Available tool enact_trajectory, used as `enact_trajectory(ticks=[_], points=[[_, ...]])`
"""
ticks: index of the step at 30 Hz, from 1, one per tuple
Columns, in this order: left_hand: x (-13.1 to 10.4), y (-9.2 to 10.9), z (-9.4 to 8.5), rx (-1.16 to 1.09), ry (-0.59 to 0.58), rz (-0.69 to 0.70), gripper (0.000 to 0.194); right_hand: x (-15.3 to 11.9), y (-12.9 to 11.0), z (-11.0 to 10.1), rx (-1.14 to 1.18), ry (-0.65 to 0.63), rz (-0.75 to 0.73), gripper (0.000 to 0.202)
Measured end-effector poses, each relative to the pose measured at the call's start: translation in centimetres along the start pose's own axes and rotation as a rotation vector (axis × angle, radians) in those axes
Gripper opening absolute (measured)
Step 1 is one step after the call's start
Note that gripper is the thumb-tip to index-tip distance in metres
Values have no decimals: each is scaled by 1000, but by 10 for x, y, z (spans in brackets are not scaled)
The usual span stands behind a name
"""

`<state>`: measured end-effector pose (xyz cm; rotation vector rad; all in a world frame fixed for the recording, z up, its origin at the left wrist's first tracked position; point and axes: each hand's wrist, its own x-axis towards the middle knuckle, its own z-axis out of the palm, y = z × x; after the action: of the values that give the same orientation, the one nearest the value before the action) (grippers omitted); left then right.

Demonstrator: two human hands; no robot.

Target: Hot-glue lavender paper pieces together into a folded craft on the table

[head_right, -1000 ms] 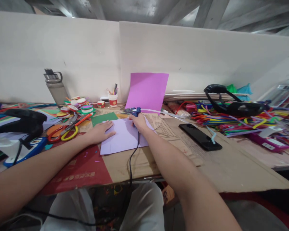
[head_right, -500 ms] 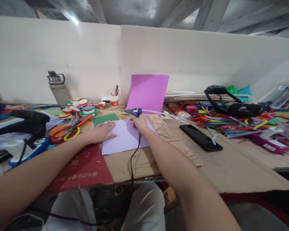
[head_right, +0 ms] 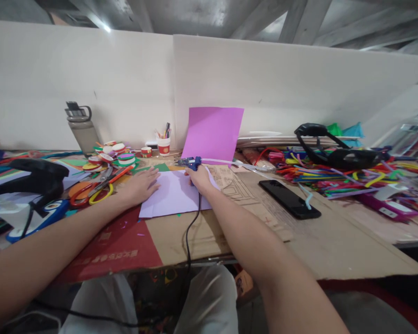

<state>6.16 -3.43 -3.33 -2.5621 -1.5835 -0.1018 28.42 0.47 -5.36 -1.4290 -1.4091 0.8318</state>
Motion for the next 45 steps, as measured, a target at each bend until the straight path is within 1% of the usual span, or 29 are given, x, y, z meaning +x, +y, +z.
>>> enact_trajectory(ticks=[2,5,7,11,17,20,22,23,26,28,30,32,34,37,42,45], points=[[-1,7,1,-34,-40,15,64,3,3,1,10,7,-9,16],[-3,14,4,-44,-150,6,71,7,6,2,36,14,-20,14],[-3,15,7,-42,-176,11,72,9,9,3,37,15,-26,15],[-2,12,9,-52,-170,7,74,11,10,4,46,8,-21,16],[-3,7,11,-62,-134,-104,89,8,7,4,74,19,-17,18],[-4,5,12,-84,-115,-115,93,7,7,5,86,14,-20,19],[-3,3,10,-101,-90,-105,90,8,8,5,95,11,-23,18],[-2,1,8,-111,-79,-99,85,9,9,6,100,10,-24,17],[3,-2,2,-142,-48,-105,64,11,10,7,120,7,-26,16],[5,-4,0,-138,-8,-129,54,12,11,8,137,6,-27,14],[7,-5,2,-108,47,-155,46,11,10,9,151,4,-27,13],[8,-6,7,-85,87,-164,45,10,10,9,156,2,-28,14],[9,-8,13,-89,84,-149,47,9,9,9,157,1,-27,14],[10,-10,20,-103,36,-119,53,9,9,10,164,3,-27,11],[8,-11,22,-120,-25,-99,76,9,10,8,164,-15,-21,13],[7,-11,22,-121,-53,-79,81,8,9,7,172,-22,-12,13]])
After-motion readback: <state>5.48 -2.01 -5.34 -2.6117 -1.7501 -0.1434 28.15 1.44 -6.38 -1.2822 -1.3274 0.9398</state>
